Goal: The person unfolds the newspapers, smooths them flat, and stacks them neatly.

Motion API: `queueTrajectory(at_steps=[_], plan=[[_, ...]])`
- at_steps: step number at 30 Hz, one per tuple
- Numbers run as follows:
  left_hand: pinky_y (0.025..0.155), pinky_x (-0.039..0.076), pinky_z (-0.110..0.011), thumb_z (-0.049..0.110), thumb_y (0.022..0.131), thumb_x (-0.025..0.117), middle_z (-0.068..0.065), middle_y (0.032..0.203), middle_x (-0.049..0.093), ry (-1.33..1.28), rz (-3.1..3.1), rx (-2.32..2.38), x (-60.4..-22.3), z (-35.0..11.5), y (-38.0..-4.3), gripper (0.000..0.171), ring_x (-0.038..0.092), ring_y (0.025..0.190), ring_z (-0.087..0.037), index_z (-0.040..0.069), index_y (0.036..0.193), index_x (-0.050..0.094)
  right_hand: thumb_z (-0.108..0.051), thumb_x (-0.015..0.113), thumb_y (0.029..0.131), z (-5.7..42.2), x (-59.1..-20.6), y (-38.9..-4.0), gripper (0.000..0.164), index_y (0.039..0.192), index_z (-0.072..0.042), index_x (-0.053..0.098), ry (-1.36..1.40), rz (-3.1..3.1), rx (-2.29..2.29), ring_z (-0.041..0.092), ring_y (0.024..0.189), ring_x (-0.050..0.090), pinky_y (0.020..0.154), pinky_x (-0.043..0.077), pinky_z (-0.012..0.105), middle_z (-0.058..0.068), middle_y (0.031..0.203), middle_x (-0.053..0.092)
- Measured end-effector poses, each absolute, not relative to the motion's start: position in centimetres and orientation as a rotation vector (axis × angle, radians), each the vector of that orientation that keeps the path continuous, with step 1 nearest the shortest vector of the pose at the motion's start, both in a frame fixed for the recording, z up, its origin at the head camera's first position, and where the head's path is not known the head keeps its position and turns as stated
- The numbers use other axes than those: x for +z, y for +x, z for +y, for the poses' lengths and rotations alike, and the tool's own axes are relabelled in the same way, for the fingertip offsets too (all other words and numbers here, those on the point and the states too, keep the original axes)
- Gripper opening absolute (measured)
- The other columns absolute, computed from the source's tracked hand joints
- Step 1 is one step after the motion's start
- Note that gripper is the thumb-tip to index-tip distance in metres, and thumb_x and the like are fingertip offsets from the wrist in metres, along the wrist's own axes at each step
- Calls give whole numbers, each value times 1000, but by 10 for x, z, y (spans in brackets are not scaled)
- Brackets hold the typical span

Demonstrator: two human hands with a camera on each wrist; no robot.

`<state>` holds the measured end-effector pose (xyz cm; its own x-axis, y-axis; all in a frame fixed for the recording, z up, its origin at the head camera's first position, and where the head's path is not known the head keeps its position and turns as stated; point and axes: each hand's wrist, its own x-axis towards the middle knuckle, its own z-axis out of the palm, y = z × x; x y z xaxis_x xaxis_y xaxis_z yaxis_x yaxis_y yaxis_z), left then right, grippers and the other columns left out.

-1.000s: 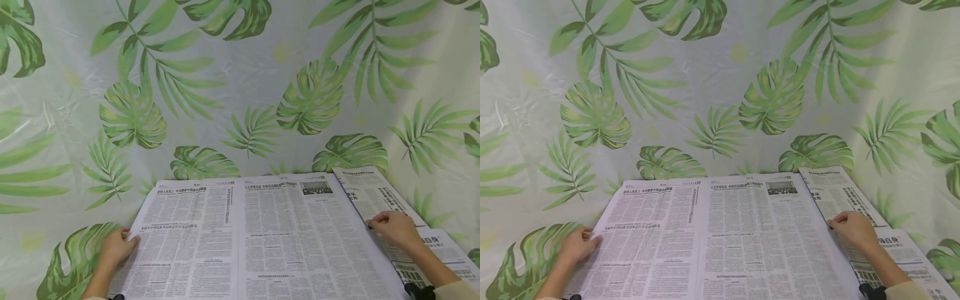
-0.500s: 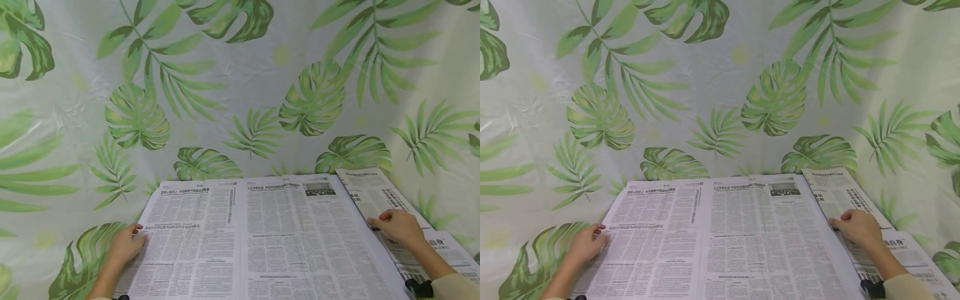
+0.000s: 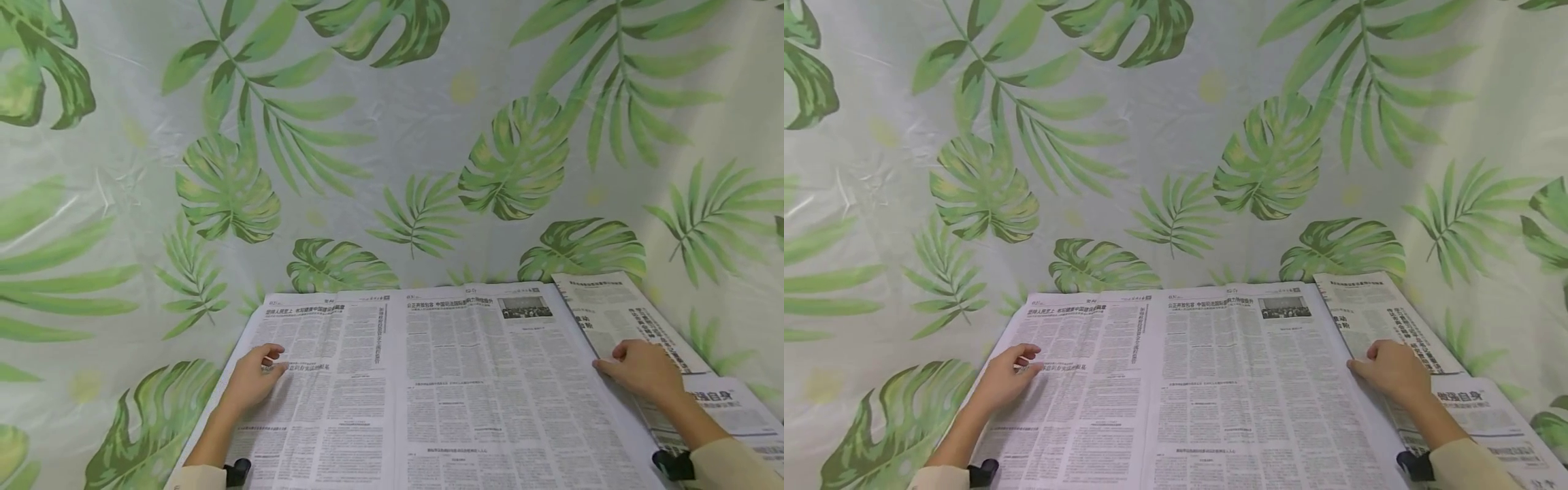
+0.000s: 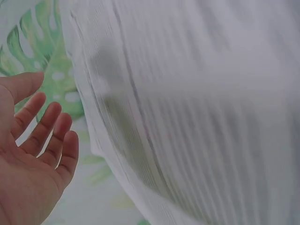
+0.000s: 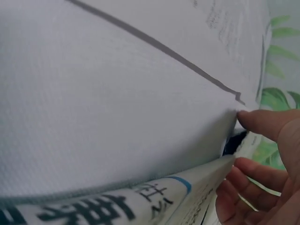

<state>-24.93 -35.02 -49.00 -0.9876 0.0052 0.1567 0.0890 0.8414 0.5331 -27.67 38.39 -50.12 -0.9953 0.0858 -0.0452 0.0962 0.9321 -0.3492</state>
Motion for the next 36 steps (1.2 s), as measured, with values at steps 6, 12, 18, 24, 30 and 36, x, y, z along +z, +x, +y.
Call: queueTrajectory(at_steps=[6,12,18,24,30,36], plan=[[92,54,-51,23,100,69,-18,127,65,-116,-2876,-894,-491,-326,-258,41,63,113,-34,6,136,61,-38,76,86,381,-505,-275,42,96,4,73,95,3149,-601,33,73,66,56,49,42,20,89,73],[88,54,-50,22,98,71,-18,128,63,-107,-2875,-934,-498,-313,-261,45,62,111,-34,7,138,59,-24,68,89,381,-507,-270,27,97,0,76,51,3174,-653,33,76,68,58,51,41,17,90,75],[88,54,-47,22,97,73,-15,125,65,-122,-2877,-930,-506,-307,-265,41,63,109,-31,8,134,62,-20,65,93,373,-501,-261,24,97,0,77,2,3265,-680,26,70,67,55,49,38,15,87,75],[86,54,-46,22,97,73,-14,123,67,-134,-2863,-956,-507,-297,-270,39,64,106,-29,9,133,64,-17,64,92,357,-492,-258,19,93,-3,78,-90,3393,-732,26,69,67,55,50,39,12,84,75],[86,55,-43,24,97,73,-12,124,67,-128,-2882,-1020,-505,-285,-274,39,64,105,-26,10,133,65,-13,64,92,343,-486,-255,17,89,-4,78,-161,3467,-746,15,61,59,53,47,35,2,72,71],[82,56,-41,23,98,73,-11,124,66,-143,-2885,-1055,-504,-275,-278,38,66,103,-24,10,133,65,-9,65,91,325,-484,-251,13,87,-4,77,-253,3556,-720,10,54,47,49,39,31,-1,66,65]])
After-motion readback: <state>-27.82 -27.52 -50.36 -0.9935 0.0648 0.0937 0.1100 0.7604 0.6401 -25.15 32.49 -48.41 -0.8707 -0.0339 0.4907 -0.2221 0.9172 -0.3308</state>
